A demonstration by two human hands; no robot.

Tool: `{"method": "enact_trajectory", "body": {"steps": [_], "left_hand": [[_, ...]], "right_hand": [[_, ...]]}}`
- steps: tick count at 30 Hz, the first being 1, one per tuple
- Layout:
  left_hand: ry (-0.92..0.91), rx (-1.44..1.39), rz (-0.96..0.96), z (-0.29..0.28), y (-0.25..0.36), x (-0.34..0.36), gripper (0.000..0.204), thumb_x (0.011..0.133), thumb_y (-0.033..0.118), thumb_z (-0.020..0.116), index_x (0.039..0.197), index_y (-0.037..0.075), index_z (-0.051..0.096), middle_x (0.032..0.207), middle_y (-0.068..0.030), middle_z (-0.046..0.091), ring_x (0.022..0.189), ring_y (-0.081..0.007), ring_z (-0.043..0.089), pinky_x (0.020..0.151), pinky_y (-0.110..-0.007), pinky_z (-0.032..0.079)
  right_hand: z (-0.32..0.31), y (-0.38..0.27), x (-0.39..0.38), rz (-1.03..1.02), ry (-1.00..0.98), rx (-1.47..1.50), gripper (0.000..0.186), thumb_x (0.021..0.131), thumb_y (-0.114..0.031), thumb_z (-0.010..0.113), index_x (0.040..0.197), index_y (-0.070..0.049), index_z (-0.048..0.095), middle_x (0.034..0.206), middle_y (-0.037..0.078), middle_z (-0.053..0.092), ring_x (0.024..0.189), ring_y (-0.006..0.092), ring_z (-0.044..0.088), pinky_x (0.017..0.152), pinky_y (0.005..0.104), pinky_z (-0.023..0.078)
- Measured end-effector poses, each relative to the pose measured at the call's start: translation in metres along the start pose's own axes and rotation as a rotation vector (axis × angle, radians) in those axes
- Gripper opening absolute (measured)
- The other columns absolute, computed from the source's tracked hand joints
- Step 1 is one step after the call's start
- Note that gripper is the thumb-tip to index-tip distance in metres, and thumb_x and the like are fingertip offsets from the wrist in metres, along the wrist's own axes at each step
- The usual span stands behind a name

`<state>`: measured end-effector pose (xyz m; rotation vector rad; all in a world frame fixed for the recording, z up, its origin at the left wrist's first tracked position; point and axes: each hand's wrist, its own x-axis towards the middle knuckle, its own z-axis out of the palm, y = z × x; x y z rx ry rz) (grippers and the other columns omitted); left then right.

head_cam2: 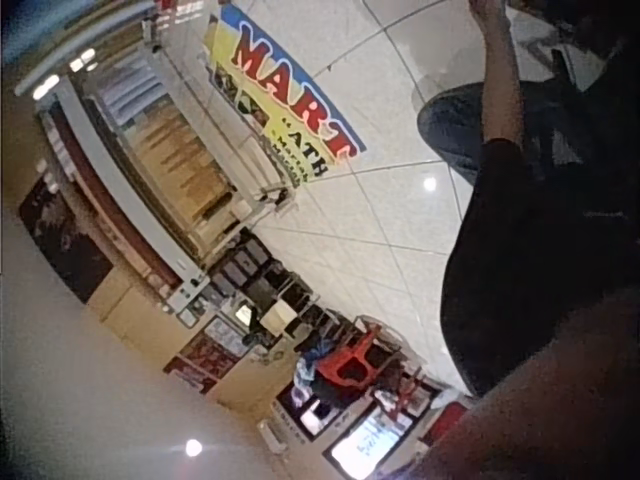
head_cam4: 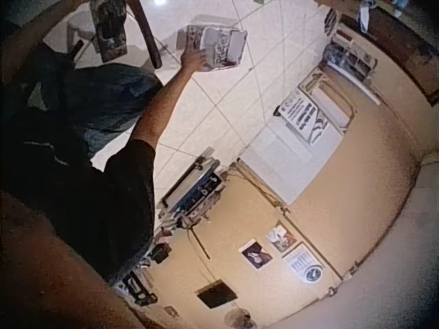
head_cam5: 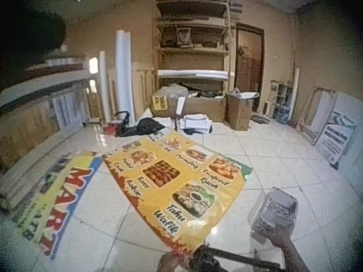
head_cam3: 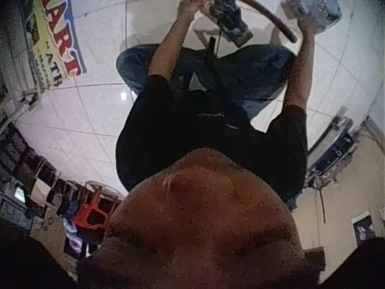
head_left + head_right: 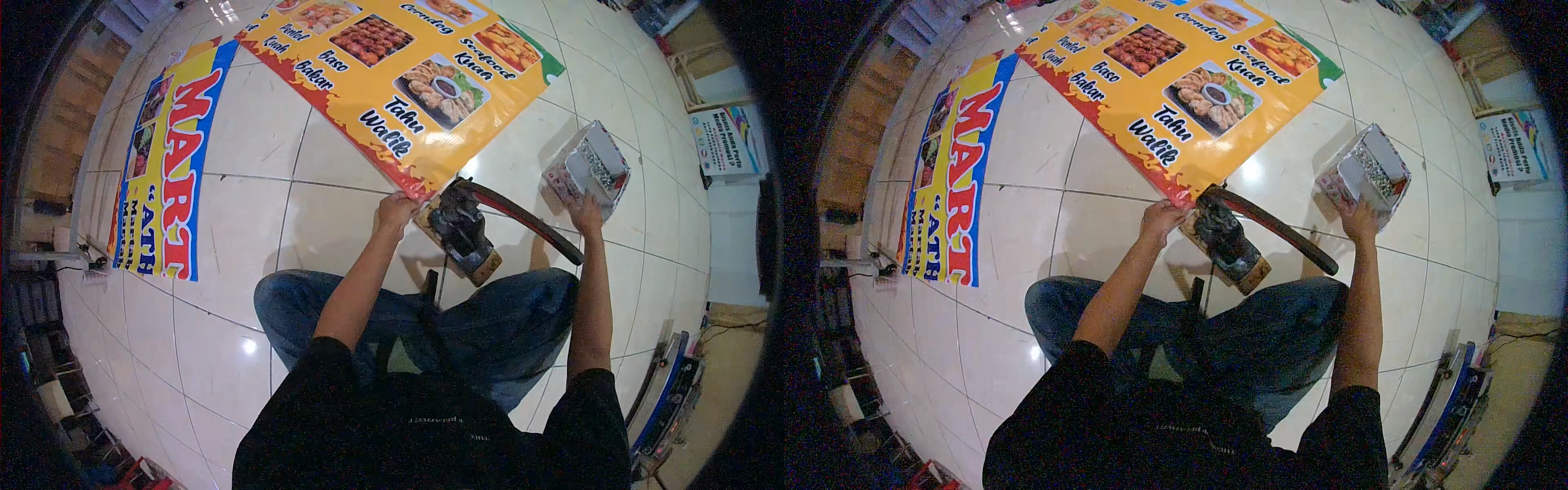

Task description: Installing metal grommets into the corners of a vinyl banner using a manual punch tool.

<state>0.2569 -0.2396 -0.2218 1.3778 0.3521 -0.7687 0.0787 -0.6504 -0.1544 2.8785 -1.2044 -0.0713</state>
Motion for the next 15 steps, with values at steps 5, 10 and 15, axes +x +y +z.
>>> {"method": "enact_trajectory", "body": {"steps": [5,10,15], "left_hand": [[0.039,0.034,0.038,0.001,-0.002,-0.003,0.025,0.082,0.002,0.069,0.105,-0.004,0.060,0.098,-0.0112,0.067,0.083,-0.0182,0.066,0.076,-0.028,0.055],[0.070,0.066,-0.011,-0.001,0.004,-0.005,0.025,0.081,0.003,0.070,0.103,-0.003,0.060,0.095,-0.0098,0.068,0.082,-0.0158,0.065,0.074,-0.025,0.053],[0.096,0.073,-0.017,0.003,0.023,-0.026,0.022,0.087,0.009,0.065,0.104,-0.002,0.060,0.093,-0.0090,0.066,0.084,-0.0169,0.064,0.073,-0.025,0.054]], "right_hand": [[0.014,0.015,-0.022,-0.034,0.025,0.014,0.034,0.092,-0.032,0.049,0.114,-0.008,0.057,0.107,0.019,0.064,0.099,0.0387,0.060,0.085,0.0576,0.042],[-0.010,0.000,-0.020,-0.132,-0.095,0.086,0.033,0.089,-0.036,0.055,0.097,-0.005,0.063,0.083,0.023,0.065,0.082,0.0437,0.063,0.071,0.0528,0.049],[-0.016,0.058,0.003,-0.087,0.039,0.705,0.035,0.085,-0.022,0.054,0.113,-0.001,0.059,0.103,0.024,0.064,0.095,0.0417,0.060,0.085,0.0476,0.047]]}}
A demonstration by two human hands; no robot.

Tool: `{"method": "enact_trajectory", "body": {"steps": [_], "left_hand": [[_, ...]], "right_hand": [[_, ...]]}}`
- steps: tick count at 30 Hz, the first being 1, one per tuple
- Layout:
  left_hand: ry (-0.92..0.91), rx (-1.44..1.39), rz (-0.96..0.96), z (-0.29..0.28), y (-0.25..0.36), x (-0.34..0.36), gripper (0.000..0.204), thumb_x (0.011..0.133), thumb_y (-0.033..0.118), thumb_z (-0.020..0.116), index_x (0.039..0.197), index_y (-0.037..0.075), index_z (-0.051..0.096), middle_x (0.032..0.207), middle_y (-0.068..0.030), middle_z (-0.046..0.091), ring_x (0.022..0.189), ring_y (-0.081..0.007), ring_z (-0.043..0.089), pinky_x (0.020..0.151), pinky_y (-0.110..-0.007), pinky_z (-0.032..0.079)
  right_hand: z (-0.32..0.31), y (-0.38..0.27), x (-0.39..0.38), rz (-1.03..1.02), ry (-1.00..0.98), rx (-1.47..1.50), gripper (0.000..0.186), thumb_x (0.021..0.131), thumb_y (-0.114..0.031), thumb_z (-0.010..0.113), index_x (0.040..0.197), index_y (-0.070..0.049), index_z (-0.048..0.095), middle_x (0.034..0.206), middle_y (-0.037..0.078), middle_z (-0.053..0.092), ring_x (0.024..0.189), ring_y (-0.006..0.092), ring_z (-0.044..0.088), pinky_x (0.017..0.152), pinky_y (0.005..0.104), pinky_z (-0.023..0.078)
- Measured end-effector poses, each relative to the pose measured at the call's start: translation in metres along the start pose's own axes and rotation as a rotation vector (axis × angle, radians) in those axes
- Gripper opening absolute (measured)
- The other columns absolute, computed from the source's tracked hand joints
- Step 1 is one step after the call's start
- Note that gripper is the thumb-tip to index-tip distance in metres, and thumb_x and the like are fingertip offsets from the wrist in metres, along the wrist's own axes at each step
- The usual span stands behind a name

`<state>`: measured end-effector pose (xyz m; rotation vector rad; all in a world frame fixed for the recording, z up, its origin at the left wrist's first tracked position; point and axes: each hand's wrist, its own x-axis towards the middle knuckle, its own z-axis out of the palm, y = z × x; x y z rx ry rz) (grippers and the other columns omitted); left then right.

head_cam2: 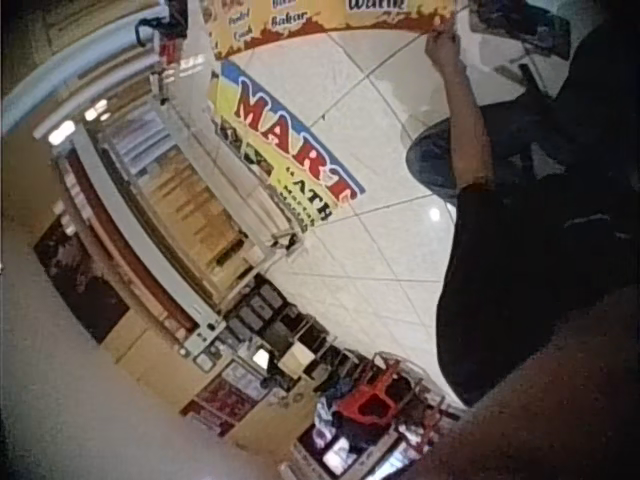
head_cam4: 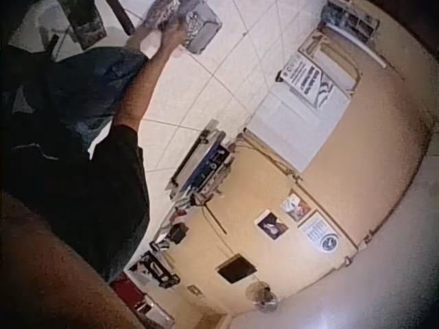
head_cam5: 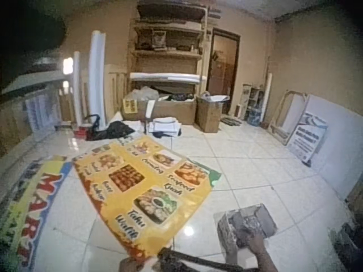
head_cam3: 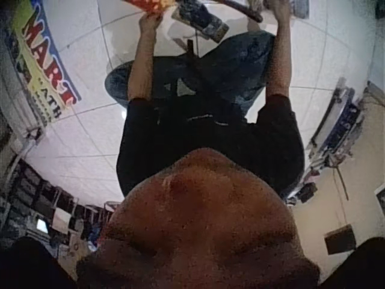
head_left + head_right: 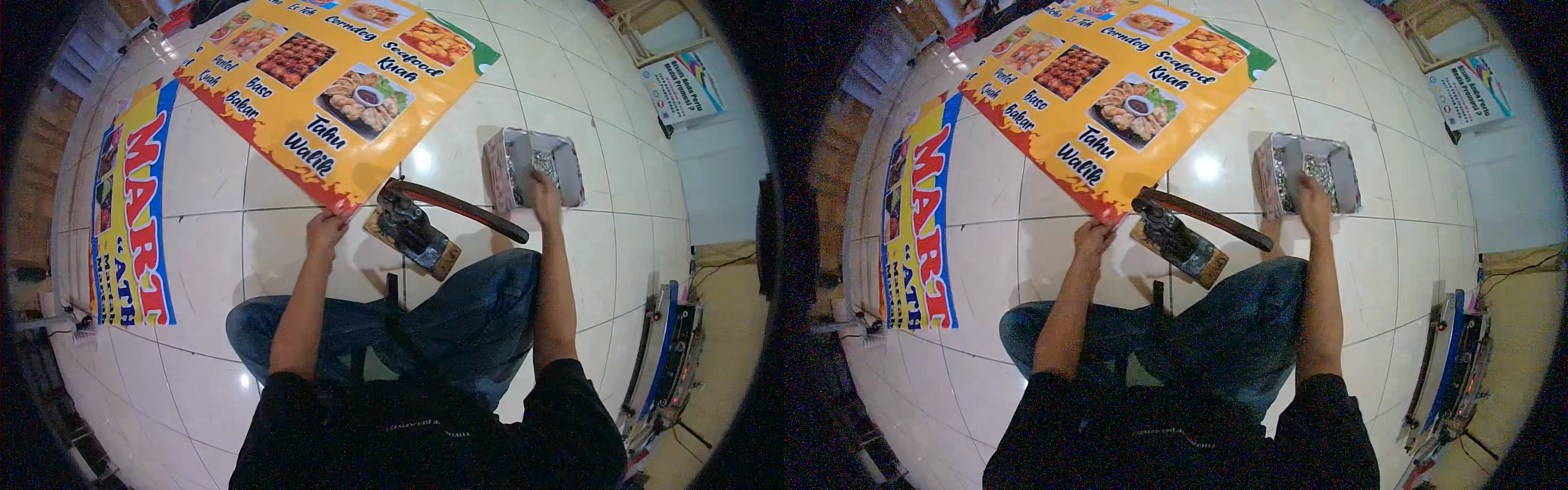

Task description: Installing metal grommets into the corners of a vinyl banner using a manual punch tool.

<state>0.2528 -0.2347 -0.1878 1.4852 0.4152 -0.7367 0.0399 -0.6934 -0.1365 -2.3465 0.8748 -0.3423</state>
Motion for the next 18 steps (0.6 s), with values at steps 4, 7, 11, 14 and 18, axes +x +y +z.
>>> {"method": "enact_trajectory", "body": {"steps": [4,7,11,14,18], "left_hand": [[0.077,-0.026,-0.082,0.000,0.014,-0.025,0.022,0.092,0.014,0.058,0.102,-0.005,0.058,0.090,-0.0114,0.064,0.083,-0.0209,0.066,0.071,-0.028,0.056],[0.084,-0.059,-0.097,0.000,0.015,-0.032,0.025,0.095,0.016,0.054,0.103,-0.007,0.057,0.090,-0.0133,0.064,0.083,-0.0234,0.068,0.069,-0.030,0.058],[0.059,-0.008,-0.070,-0.003,0.006,-0.029,0.019,0.092,0.007,0.053,0.103,-0.007,0.060,0.090,-0.0145,0.066,0.079,-0.0219,0.068,0.067,-0.028,0.057],[0.050,-0.004,-0.080,-0.004,0.004,-0.024,0.018,0.085,0.002,0.060,0.101,-0.008,0.062,0.088,-0.0144,0.066,0.077,-0.0204,0.068,0.066,-0.026,0.057],[-0.007,-0.029,-0.023,-0.005,0.003,-0.024,0.027,0.080,-0.001,0.065,0.105,-0.009,0.061,0.089,-0.0152,0.066,0.077,-0.0212,0.067,0.069,-0.026,0.057]], "right_hand": [[-0.038,0.051,0.005,0.039,0.008,-0.430,0.041,0.087,-0.025,0.047,0.119,-0.001,0.055,0.113,0.026,0.060,0.104,0.0442,0.056,0.092,0.0500,0.043],[-0.038,0.075,-0.008,0.186,-0.326,-0.469,0.047,0.090,-0.035,0.039,0.117,-0.001,0.057,0.112,0.030,0.059,0.104,0.0475,0.055,0.091,0.0517,0.043],[-0.025,0.099,-0.012,0.257,-0.374,-0.498,0.045,0.088,-0.036,0.041,0.111,-0.004,0.063,0.113,0.030,0.058,0.107,0.0466,0.054,0.091,0.0513,0.043],[-0.017,0.116,-0.001,0.139,-0.364,-0.444,0.034,0.081,-0.027,0.054,0.098,0.001,0.065,0.101,0.029,0.063,0.099,0.0449,0.059,0.084,0.0487,0.047],[-0.010,0.134,0.016,0.108,-0.292,-0.695,0.019,0.076,-0.014,0.060,0.083,0.001,0.068,0.092,0.026,0.065,0.091,0.0404,0.063,0.077,0.0478,0.050]]}}
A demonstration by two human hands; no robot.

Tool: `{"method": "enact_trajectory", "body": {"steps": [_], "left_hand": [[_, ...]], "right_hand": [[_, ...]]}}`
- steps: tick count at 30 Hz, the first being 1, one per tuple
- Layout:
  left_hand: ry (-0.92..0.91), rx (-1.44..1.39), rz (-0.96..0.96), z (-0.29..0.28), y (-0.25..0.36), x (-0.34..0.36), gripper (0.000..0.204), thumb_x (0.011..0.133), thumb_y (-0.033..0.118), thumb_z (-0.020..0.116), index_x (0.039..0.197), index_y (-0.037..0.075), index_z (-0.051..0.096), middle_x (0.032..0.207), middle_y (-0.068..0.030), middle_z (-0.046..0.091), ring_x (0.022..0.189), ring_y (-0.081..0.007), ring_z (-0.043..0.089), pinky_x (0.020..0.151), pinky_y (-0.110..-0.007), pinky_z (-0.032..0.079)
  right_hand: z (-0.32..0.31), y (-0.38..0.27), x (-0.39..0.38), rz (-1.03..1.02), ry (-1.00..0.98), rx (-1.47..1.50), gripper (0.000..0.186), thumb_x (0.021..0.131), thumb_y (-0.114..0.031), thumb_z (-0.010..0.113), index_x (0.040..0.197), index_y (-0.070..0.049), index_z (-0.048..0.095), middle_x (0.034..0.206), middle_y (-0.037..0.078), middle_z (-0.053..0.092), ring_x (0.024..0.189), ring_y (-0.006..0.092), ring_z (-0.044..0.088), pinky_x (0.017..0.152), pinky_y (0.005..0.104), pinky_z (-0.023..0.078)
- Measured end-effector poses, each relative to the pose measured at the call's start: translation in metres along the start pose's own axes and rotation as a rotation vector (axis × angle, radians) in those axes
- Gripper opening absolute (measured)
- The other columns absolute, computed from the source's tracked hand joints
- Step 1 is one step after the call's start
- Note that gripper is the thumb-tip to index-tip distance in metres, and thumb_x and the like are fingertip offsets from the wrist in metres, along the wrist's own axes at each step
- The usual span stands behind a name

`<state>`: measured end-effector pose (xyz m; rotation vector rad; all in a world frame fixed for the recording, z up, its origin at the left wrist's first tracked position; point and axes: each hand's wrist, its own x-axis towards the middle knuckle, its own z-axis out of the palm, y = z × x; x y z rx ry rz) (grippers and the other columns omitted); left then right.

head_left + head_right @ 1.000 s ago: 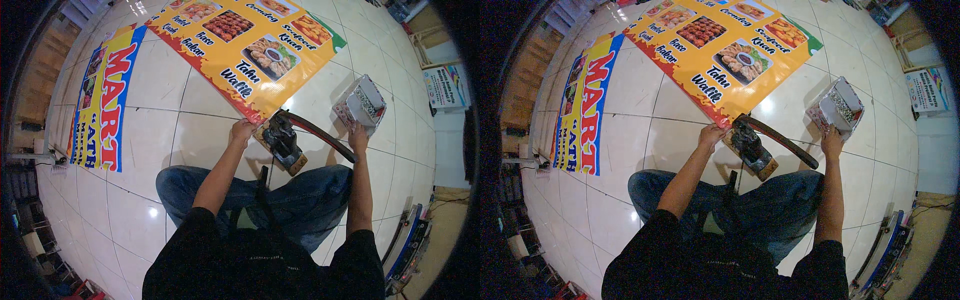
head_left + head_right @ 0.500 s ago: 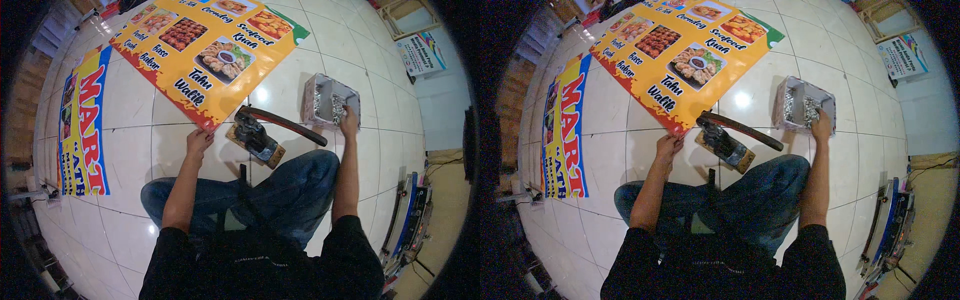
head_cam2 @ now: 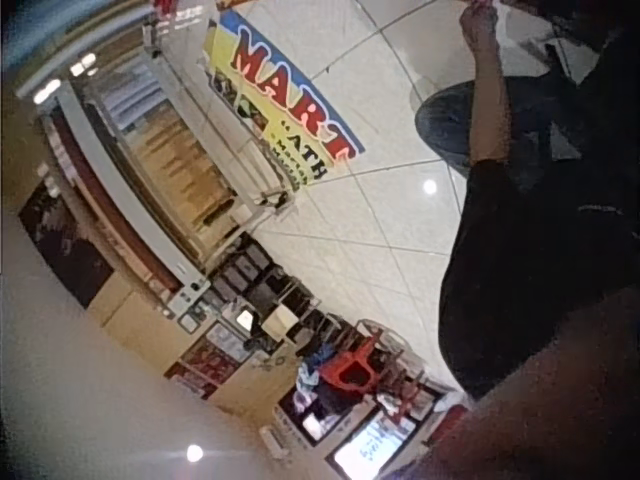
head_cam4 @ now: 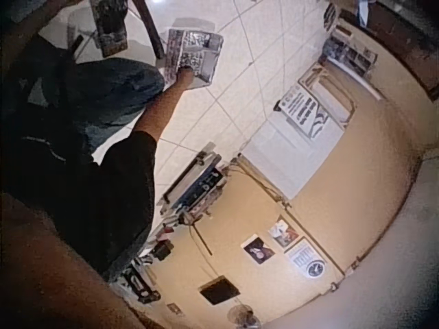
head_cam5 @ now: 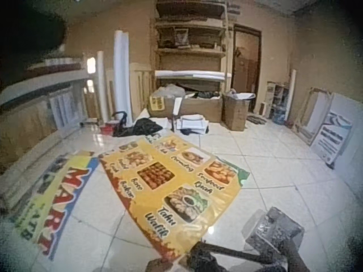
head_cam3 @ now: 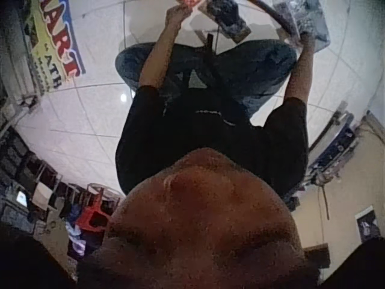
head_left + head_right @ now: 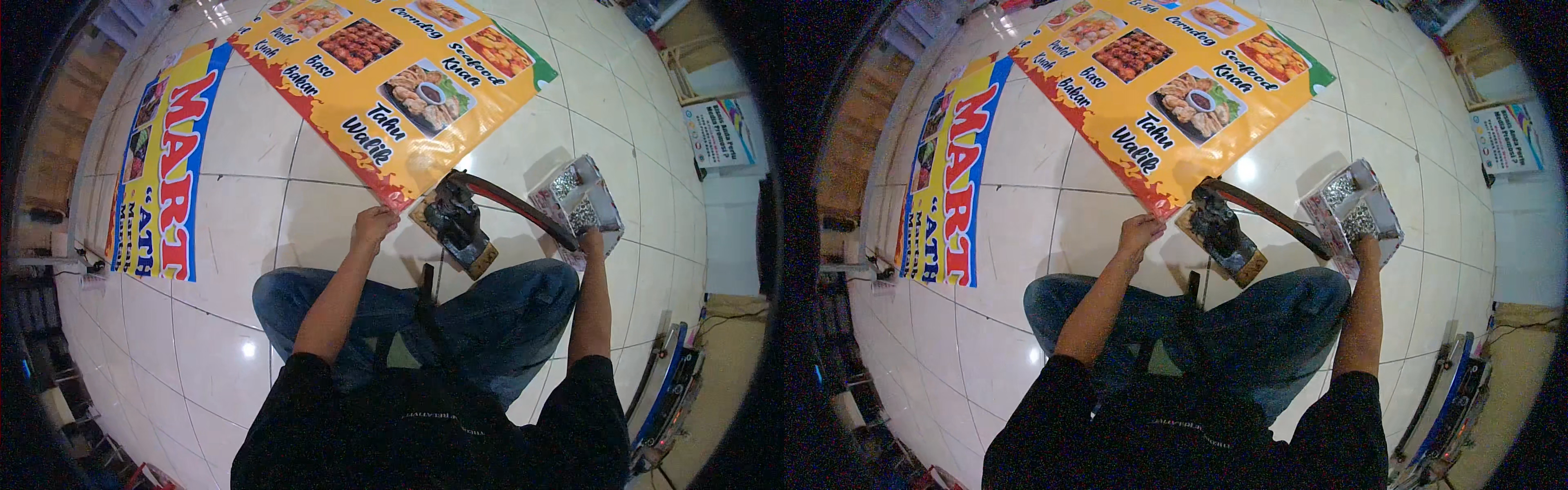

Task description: Installing metal grommets into the corners of a vinyl banner using a manual punch tool.

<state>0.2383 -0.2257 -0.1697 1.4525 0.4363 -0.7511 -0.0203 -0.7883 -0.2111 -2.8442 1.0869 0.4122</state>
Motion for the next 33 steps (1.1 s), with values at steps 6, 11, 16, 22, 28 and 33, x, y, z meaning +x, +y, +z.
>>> {"method": "enact_trajectory", "body": {"steps": [6,11,16,22,28,33], "left_hand": [[-0.008,-0.101,-0.036,-0.003,-0.002,-0.003,0.023,0.083,0.003,0.066,0.102,-0.009,0.061,0.088,-0.0145,0.066,0.077,-0.0219,0.068,0.071,-0.029,0.057],[-0.065,-0.048,-0.015,-0.005,-0.001,-0.006,0.019,0.086,0.004,0.063,0.100,-0.008,0.061,0.090,-0.0154,0.066,0.080,-0.0234,0.068,0.074,-0.031,0.058],[-0.041,0.088,0.007,-0.006,0.004,-0.014,0.015,0.087,0.006,0.059,0.096,-0.005,0.062,0.083,-0.0144,0.067,0.072,-0.0220,0.068,0.065,-0.030,0.057],[0.081,0.317,0.137,-0.015,0.010,-0.006,0.016,0.086,0.005,0.056,0.098,-0.004,0.061,0.077,-0.0127,0.066,0.066,-0.0177,0.065,0.055,-0.026,0.052],[0.043,0.070,0.089,-0.028,0.013,0.007,0.014,0.088,0.007,0.055,0.095,-0.003,0.060,0.081,-0.0103,0.066,0.068,-0.0160,0.064,0.058,-0.025,0.052],[0.009,-0.026,0.033,-0.028,0.018,0.008,0.015,0.089,0.011,0.057,0.096,-0.002,0.060,0.086,-0.0094,0.066,0.071,-0.0148,0.064,0.062,-0.024,0.052]], "right_hand": [[-0.016,0.006,-0.012,0.024,0.025,0.014,0.040,0.076,-0.034,0.068,0.099,-0.002,0.066,0.097,0.023,0.066,0.085,0.0412,0.064,0.077,0.0487,0.051],[-0.066,-0.012,-0.045,0.008,0.227,0.001,0.028,0.071,-0.027,0.070,0.086,-0.003,0.071,0.087,0.023,0.067,0.084,0.0385,0.065,0.079,0.0479,0.051],[-0.115,-0.054,-0.043,0.016,0.250,0.169,0.025,0.074,-0.025,0.065,0.089,-0.005,0.071,0.085,0.018,0.069,0.080,0.0348,0.068,0.073,0.0416,0.053],[-0.088,-0.044,-0.029,0.145,0.019,0.073,0.026,0.079,-0.026,0.058,0.091,-0.006,0.069,0.093,0.021,0.068,0.090,0.0373,0.064,0.077,0.0451,0.051],[-0.007,0.008,-0.047,0.028,-0.041,0.002,0.026,0.080,-0.026,0.057,0.089,-0.004,0.068,0.092,0.021,0.068,0.090,0.0380,0.064,0.077,0.0456,0.051],[0.013,0.012,-0.043,-0.034,-0.023,-0.021,0.026,0.080,-0.025,0.057,0.087,-0.002,0.068,0.092,0.021,0.067,0.090,0.0385,0.064,0.077,0.0460,0.051]]}}
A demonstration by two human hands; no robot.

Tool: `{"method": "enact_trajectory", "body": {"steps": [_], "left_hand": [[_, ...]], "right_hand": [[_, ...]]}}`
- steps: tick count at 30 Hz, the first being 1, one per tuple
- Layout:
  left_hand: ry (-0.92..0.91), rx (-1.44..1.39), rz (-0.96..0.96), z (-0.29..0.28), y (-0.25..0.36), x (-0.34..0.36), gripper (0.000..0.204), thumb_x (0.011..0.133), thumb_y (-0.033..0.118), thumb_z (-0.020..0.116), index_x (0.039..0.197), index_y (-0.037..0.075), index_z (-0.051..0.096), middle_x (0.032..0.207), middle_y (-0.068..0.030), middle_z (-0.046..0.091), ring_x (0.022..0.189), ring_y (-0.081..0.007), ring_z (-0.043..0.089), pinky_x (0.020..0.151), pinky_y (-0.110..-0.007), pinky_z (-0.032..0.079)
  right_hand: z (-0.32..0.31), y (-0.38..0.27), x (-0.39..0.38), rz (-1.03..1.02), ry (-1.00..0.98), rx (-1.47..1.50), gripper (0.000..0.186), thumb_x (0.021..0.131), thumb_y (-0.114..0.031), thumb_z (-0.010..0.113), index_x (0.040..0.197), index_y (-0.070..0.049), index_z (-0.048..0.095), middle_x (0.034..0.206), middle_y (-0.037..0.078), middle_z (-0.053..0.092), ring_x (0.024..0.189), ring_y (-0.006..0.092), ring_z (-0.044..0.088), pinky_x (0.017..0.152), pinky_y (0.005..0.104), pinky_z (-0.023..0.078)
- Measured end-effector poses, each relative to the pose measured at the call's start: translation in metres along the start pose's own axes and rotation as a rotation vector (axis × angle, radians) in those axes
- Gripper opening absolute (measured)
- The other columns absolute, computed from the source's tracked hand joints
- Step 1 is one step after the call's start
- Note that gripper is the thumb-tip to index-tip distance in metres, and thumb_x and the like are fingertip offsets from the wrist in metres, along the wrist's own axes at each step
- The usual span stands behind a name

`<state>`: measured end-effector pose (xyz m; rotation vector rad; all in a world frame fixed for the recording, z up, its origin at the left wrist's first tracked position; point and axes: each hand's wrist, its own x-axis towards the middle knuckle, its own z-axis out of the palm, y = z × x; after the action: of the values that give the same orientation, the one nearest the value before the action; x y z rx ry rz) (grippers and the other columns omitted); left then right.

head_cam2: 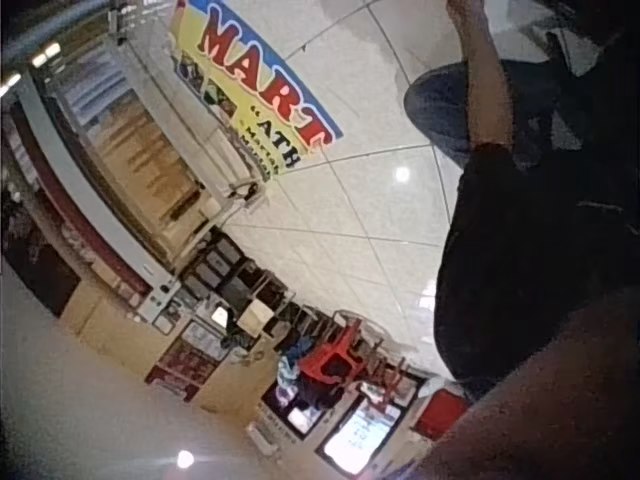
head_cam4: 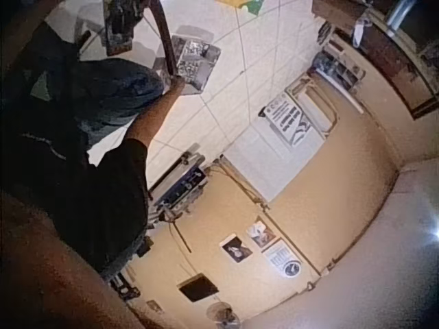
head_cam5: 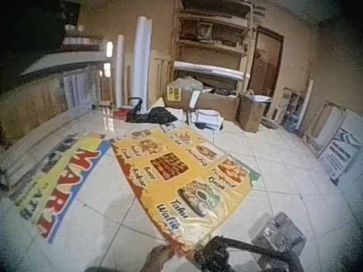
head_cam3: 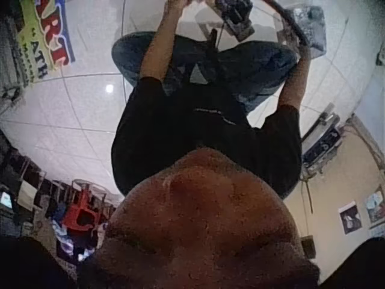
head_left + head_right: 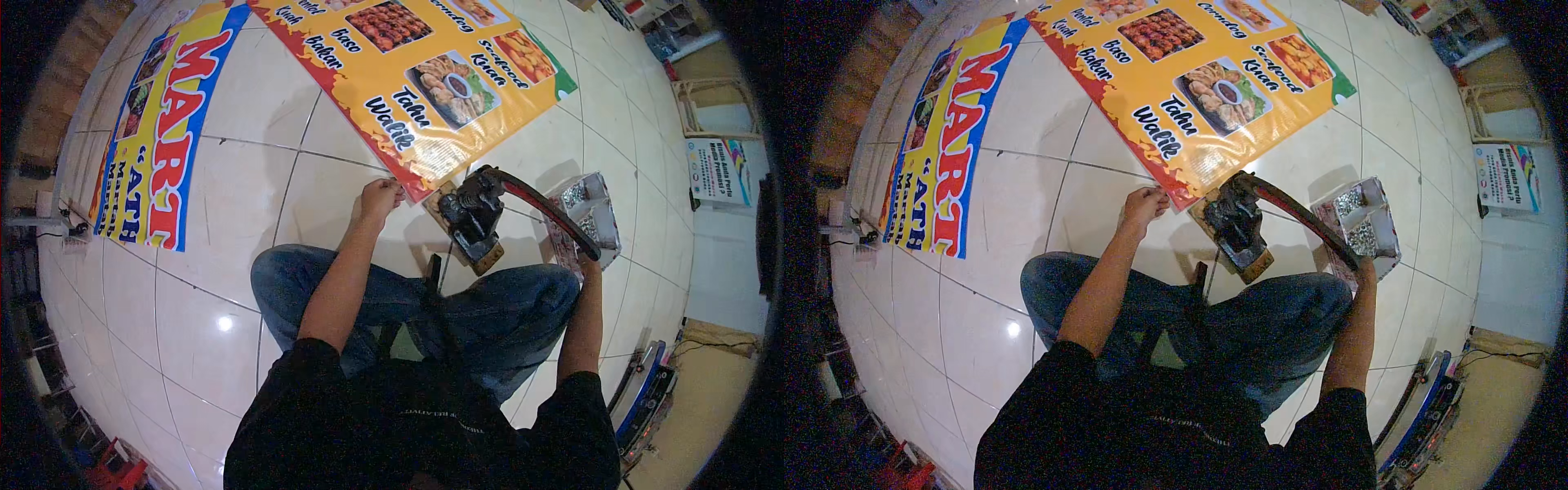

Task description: Installing metal grommets into the corners of a vinyl banner using a manual punch tool.

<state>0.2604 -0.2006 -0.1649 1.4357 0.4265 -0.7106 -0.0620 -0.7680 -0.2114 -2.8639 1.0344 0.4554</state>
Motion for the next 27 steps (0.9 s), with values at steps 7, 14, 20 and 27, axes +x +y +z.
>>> {"method": "enact_trajectory", "body": {"steps": [7,14,20,27], "left_hand": [[-0.025,0.028,0.022,0.000,0.001,-0.002,0.018,0.090,0.012,0.056,0.102,-0.001,0.058,0.088,-0.0096,0.066,0.072,-0.0144,0.065,0.064,-0.024,0.053],[-0.015,0.013,-0.002,-0.001,0.001,-0.003,0.019,0.089,0.013,0.056,0.103,0.000,0.059,0.089,-0.0075,0.066,0.075,-0.0141,0.064,0.067,-0.024,0.053],[-0.024,0.033,-0.008,-0.002,0.010,-0.004,0.020,0.089,0.017,0.058,0.101,0.001,0.060,0.089,-0.0062,0.066,0.079,-0.0135,0.064,0.066,-0.024,0.051],[-0.092,0.024,-0.128,0.003,0.010,-0.009,0.027,0.090,0.024,0.062,0.103,0.000,0.061,0.090,-0.0084,0.066,0.082,-0.0173,0.065,0.070,-0.028,0.053]], "right_hand": [[0.013,0.008,0.007,-0.059,0.050,-0.037,0.027,0.081,-0.025,0.057,0.085,0.000,0.067,0.091,0.022,0.067,0.089,0.0392,0.064,0.076,0.0466,0.051],[-0.016,-0.014,-0.010,0.112,0.309,0.145,0.027,0.082,-0.023,0.059,0.086,0.002,0.067,0.093,0.023,0.067,0.088,0.0407,0.064,0.076,0.0474,0.051],[-0.123,-0.140,-0.029,-0.120,0.439,0.789,0.027,0.083,-0.018,0.067,0.102,0.001,0.067,0.093,0.013,0.070,0.081,0.0243,0.068,0.073,0.0334,0.053],[-0.097,-0.331,0.001,-0.600,-0.498,0.665,0.038,0.088,-0.019,0.059,0.124,-0.004,0.056,0.124,0.013,0.059,0.114,0.0193,0.053,0.099,0.0335,0.041]]}}
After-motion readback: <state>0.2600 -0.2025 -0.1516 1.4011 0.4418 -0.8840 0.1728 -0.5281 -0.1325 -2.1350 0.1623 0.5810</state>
